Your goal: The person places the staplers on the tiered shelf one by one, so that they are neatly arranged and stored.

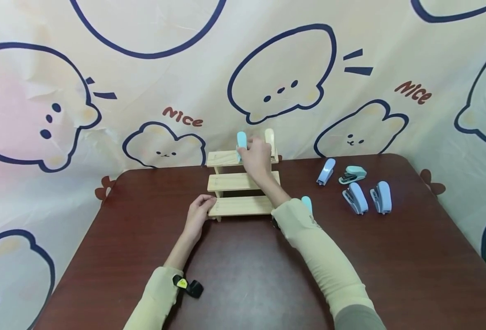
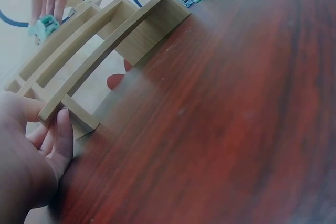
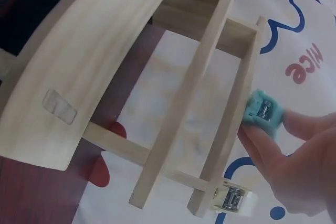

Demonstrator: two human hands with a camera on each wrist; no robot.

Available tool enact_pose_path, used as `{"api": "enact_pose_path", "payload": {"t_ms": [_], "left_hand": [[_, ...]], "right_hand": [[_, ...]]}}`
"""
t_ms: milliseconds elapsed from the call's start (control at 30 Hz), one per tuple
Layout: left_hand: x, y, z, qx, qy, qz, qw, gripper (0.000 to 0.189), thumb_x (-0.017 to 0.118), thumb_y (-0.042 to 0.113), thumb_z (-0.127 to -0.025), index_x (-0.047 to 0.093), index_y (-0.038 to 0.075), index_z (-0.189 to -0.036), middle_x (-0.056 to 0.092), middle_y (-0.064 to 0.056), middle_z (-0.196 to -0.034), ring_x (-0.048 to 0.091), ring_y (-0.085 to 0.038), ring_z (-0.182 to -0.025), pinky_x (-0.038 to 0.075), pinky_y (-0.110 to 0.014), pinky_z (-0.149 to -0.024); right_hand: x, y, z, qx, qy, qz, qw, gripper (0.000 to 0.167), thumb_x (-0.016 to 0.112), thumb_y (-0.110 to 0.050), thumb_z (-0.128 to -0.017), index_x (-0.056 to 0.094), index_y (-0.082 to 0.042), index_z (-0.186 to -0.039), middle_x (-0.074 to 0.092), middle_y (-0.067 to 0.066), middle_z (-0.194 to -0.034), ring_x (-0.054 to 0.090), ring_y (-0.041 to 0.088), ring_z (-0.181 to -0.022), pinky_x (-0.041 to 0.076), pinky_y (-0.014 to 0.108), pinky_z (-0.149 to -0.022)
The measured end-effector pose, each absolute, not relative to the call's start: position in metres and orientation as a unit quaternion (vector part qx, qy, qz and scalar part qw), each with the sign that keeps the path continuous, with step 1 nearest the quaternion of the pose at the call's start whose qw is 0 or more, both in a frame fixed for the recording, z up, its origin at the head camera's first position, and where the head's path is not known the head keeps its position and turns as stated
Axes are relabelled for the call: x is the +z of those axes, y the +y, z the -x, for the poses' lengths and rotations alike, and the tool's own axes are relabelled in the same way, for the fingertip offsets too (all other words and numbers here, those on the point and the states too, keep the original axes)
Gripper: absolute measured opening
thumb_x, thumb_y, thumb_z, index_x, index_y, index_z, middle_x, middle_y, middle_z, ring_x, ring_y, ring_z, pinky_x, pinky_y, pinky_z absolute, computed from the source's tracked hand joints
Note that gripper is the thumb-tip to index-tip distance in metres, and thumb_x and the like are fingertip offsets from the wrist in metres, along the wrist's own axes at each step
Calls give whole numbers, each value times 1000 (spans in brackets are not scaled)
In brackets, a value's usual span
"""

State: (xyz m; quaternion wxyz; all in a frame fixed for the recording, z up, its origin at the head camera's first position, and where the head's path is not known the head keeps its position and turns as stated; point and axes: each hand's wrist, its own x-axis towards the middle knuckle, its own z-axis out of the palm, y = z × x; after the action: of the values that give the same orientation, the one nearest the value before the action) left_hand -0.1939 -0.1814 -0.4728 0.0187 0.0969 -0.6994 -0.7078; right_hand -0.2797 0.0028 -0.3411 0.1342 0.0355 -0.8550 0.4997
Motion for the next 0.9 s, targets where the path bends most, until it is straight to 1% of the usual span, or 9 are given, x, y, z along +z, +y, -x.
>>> {"api": "enact_pose_path", "payload": {"t_ms": [100,200,333,467,633,700,800,900], "left_hand": [[-476,-182,194,-707,-700,-100,28,22,62,15,-103,66,-5,-113,64,-3,-88,59,-11,-66,52,-25,-56],[-476,-181,195,-704,-702,-99,39,21,63,16,-102,66,-3,-111,64,-5,-90,60,-12,-67,53,-24,-56],[-476,-179,194,-700,-706,-99,39,19,63,15,-102,66,-2,-109,65,-6,-92,60,-12,-67,53,-24,-56],[-478,-178,192,-701,-705,-102,38,18,63,15,-102,67,-1,-109,65,-6,-91,60,-13,-66,53,-24,-55],[-478,-178,192,-701,-704,-107,38,19,63,15,-102,67,-2,-109,63,-5,-89,59,-12,-66,53,-23,-55],[-477,-178,192,-701,-704,-107,38,20,64,16,-102,67,-3,-110,63,-4,-89,58,-11,-66,52,-23,-55],[-470,-178,193,-696,-709,-110,26,20,62,12,-103,66,-5,-111,63,-6,-91,59,-11,-66,54,-25,-58],[-469,-179,194,-696,-710,-109,16,22,61,13,-104,65,-6,-114,64,-7,-94,59,-11,-68,55,-27,-59]], "right_hand": [[-343,2,282,486,-864,-48,126,32,81,-12,-92,72,4,-117,76,19,-107,76,28,-94,62,38,-77],[-342,1,285,483,-864,-62,126,28,80,-12,-92,71,6,-113,76,20,-104,76,29,-93,63,38,-75],[-341,1,287,474,-869,-63,126,25,80,-12,-93,73,6,-108,76,20,-101,76,30,-89,63,38,-72],[-344,1,287,466,-874,-59,126,23,80,-13,-93,74,5,-104,76,18,-98,75,27,-85,61,35,-68],[-348,0,286,474,-866,-61,146,19,81,-13,-92,76,5,-98,77,16,-92,74,25,-78,60,33,-65],[-349,-1,285,480,-861,-65,154,19,81,-12,-92,75,5,-96,76,17,-91,74,25,-77,61,33,-65],[-349,-2,284,482,-859,-65,157,18,80,-11,-93,75,6,-97,76,18,-92,74,26,-78,61,34,-67],[-348,-4,284,472,-867,-58,151,18,78,-11,-94,75,6,-99,76,17,-91,73,24,-75,59,32,-64]]}}
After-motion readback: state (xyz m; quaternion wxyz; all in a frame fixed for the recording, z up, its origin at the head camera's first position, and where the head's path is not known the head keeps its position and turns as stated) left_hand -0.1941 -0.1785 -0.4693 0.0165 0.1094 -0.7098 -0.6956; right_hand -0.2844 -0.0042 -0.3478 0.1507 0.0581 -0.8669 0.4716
